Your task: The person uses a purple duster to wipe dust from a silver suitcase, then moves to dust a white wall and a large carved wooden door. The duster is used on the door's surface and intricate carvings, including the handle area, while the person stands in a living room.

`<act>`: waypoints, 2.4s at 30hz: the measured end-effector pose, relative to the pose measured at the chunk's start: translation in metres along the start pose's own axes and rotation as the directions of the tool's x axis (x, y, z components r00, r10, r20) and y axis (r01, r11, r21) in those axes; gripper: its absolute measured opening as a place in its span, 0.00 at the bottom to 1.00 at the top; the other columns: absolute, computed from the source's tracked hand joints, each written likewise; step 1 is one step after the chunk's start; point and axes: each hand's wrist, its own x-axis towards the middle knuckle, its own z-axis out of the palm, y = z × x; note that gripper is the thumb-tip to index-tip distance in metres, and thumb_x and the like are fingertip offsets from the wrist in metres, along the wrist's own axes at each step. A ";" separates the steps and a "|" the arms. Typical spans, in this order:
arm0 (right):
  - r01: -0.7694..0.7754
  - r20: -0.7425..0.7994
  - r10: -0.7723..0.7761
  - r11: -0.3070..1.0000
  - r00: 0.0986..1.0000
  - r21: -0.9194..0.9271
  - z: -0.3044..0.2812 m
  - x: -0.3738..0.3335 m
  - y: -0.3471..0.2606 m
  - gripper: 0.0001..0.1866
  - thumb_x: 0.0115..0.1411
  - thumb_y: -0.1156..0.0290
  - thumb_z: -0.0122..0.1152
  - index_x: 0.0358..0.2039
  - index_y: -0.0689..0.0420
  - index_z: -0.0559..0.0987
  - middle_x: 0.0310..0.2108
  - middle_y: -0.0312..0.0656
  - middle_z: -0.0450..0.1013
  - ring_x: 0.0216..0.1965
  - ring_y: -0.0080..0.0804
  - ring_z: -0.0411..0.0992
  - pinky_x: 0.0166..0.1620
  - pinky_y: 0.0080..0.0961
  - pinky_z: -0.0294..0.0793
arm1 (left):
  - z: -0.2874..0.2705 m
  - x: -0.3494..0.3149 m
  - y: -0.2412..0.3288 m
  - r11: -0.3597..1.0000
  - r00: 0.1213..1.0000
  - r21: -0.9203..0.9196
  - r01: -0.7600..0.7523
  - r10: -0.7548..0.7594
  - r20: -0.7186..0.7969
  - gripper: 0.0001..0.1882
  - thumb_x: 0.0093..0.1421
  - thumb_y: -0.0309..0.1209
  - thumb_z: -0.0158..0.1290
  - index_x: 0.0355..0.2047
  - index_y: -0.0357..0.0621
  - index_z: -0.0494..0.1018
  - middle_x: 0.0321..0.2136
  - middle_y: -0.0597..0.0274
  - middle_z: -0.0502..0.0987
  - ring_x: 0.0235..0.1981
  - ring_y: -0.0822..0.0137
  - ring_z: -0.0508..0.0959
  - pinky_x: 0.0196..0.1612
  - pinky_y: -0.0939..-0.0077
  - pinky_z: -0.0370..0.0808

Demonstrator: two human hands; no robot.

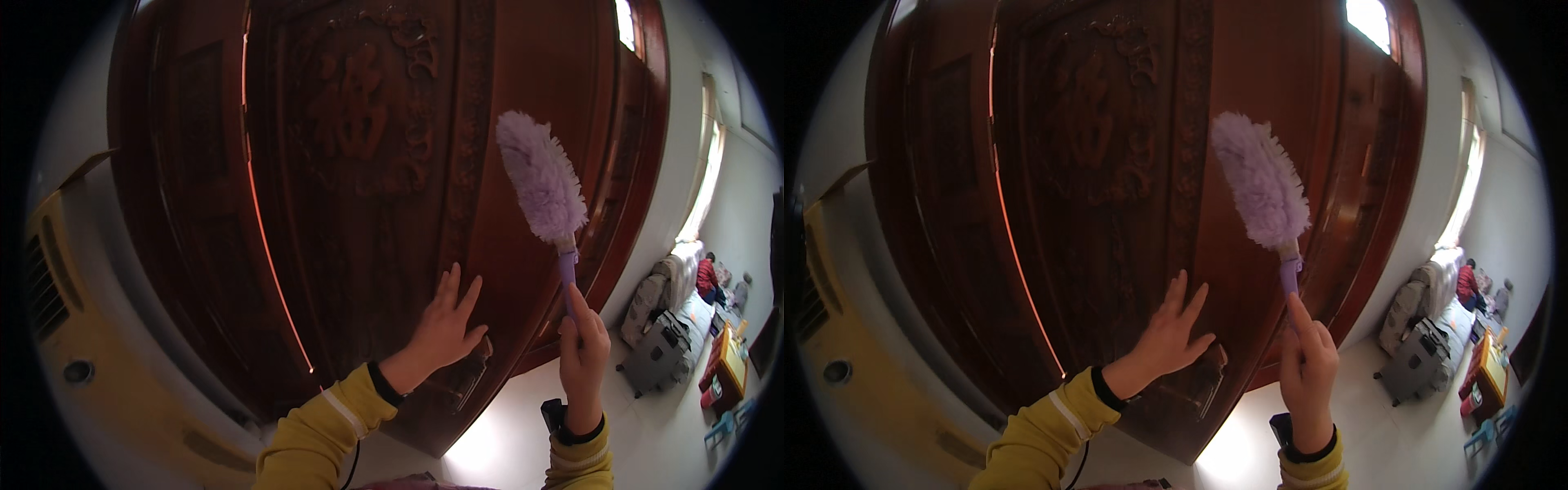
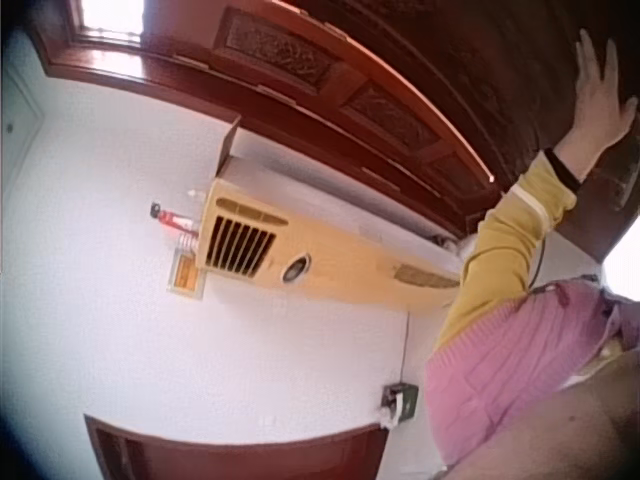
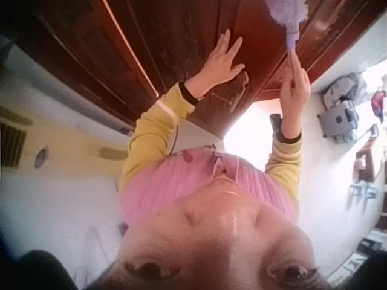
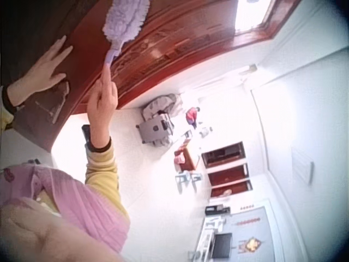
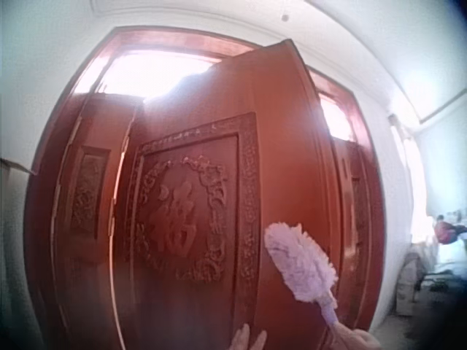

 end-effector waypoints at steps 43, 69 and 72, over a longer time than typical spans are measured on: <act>0.129 -0.257 -0.247 0.906 0.934 -0.404 0.060 0.209 0.020 0.26 0.65 0.80 0.55 0.63 0.55 0.75 0.34 0.47 0.74 0.35 0.37 0.73 0.43 0.30 0.72 | -0.170 0.269 -0.118 0.815 0.767 0.542 -0.205 0.478 -0.429 0.34 0.64 0.41 0.57 0.69 0.49 0.63 0.69 0.40 0.59 0.70 0.35 0.56 0.69 0.41 0.57; 0.022 -0.388 -0.160 0.942 0.908 -0.336 0.297 0.320 -0.121 0.22 0.64 0.75 0.54 0.58 0.56 0.78 0.38 0.54 0.80 0.38 0.42 0.80 0.44 0.34 0.78 | -0.297 0.222 -0.329 0.970 0.813 0.229 -0.077 0.194 -0.549 0.51 0.60 0.42 0.62 0.73 0.34 0.46 0.70 0.27 0.49 0.72 0.36 0.52 0.72 0.53 0.54; 0.214 -0.186 -0.271 0.937 0.945 -0.277 0.335 0.309 -0.123 0.22 0.63 0.75 0.53 0.58 0.53 0.78 0.31 0.54 0.78 0.34 0.50 0.79 0.39 0.41 0.78 | -0.291 0.216 -0.346 0.968 0.779 0.210 -0.136 0.235 -0.581 0.50 0.58 0.40 0.62 0.72 0.33 0.48 0.68 0.23 0.51 0.70 0.29 0.53 0.71 0.45 0.55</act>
